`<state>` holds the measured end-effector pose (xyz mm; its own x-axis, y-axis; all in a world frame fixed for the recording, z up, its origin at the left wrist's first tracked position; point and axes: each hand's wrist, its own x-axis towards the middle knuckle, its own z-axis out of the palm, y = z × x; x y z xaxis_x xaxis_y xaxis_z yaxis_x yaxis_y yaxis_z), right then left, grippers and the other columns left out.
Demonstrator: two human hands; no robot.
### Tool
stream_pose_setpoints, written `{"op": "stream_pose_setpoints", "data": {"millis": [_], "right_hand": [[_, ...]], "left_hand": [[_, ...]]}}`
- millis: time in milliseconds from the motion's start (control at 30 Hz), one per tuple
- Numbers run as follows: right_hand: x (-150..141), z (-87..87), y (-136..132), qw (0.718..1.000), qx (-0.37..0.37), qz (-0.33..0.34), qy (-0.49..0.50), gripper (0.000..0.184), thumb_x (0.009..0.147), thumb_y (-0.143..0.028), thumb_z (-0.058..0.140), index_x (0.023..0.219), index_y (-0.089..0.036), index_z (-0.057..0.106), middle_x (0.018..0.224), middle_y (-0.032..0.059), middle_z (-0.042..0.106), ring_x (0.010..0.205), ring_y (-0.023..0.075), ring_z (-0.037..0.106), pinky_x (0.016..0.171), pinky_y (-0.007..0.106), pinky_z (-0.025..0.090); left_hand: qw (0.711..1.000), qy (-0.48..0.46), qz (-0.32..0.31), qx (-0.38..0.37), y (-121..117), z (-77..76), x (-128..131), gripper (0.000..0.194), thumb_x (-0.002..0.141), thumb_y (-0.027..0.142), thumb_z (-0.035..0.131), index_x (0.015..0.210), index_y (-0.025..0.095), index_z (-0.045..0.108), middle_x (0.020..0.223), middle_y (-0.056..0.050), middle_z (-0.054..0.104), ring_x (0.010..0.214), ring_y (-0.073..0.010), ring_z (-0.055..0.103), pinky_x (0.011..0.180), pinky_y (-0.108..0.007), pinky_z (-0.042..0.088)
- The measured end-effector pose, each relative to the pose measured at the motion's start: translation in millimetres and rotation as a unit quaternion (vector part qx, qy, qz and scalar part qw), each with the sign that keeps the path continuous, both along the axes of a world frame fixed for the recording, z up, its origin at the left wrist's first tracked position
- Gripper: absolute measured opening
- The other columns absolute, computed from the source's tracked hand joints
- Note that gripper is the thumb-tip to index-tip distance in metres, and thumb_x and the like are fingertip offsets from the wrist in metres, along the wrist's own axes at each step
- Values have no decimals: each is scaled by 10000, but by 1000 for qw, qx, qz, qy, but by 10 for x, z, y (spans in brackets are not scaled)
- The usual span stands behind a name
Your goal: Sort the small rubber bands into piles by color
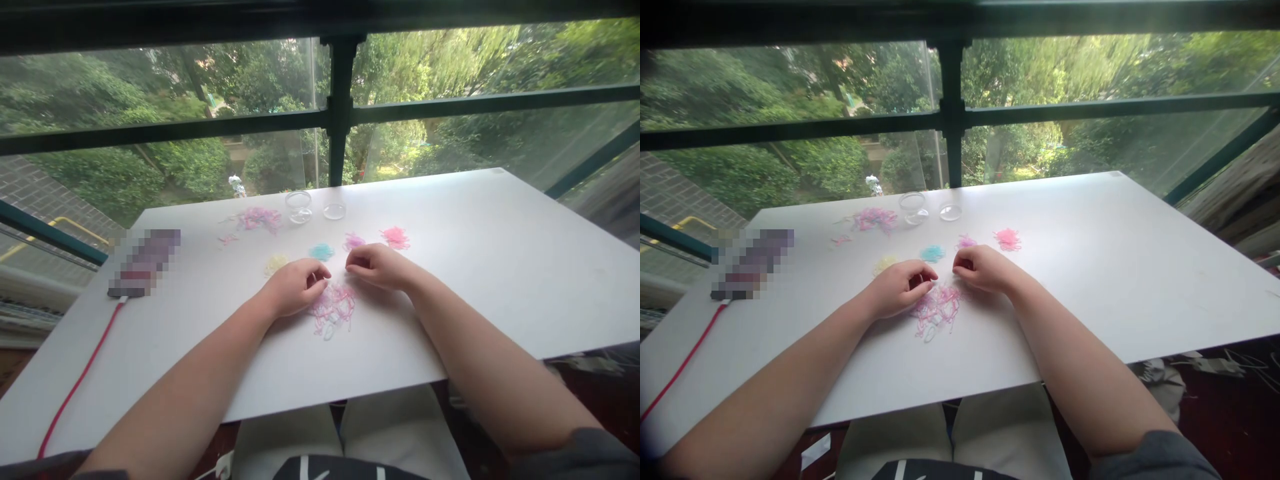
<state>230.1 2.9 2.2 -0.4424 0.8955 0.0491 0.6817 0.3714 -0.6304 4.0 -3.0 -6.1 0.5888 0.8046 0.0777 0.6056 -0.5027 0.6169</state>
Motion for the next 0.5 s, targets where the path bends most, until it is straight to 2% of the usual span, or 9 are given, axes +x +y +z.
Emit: {"op": "stream_pose_setpoints", "data": {"millis": [67, 167, 267, 400, 500], "right_hand": [[-9, 15, -23, 999, -17, 46, -6, 125, 745, -196, 547, 802, -160, 652, 669, 4, 612, 578, 102, 500, 558, 217, 357], [-2, 14, -29, 997, -37, 70, -16, 193, 730, -189, 569, 892, -162, 669, 668, 1, 614, 570, 102, 504, 549, 214, 361], [-14, -4, -26, 997, -19, 68, -26, 212, 747, -186, 560, 916, -179, 688, 698, 9, 637, 590, 106, 516, 576, 220, 369], [-78, -24, -29, 998, 21, 48, -46, 209, 750, -156, 547, 875, -199, 709, 685, 4, 638, 594, 105, 511, 602, 223, 368], [-112, -36, -26, 996, 27, 67, -55, 225, 724, -136, 567, 875, -212, 717, 696, 1, 644, 601, 107, 513, 610, 224, 368]], "left_hand": [[1000, 2, -12, 2, -2, 3, 3, 214, 801, 276, 541, 969, 197, 647, 849, -18, 640, 699, -124, 571, 660, -239, 447], [999, 1, -39, 12, -4, 18, 6, 258, 772, 342, 603, 979, 197, 654, 878, -29, 635, 733, -134, 572, 687, -246, 453], [998, 5, -57, 16, -4, 35, 5, 255, 747, 363, 640, 941, 201, 675, 860, -32, 627, 733, -137, 562, 697, -249, 449], [998, 11, -61, 7, 4, 39, -1, 181, 758, 311, 622, 895, 212, 688, 830, -22, 616, 706, -125, 550, 688, -241, 437], [997, 13, -70, 10, 14, 31, -3, 154, 768, 281, 605, 877, 217, 693, 811, -19, 616, 709, -124, 551, 693, -240, 428]]}}
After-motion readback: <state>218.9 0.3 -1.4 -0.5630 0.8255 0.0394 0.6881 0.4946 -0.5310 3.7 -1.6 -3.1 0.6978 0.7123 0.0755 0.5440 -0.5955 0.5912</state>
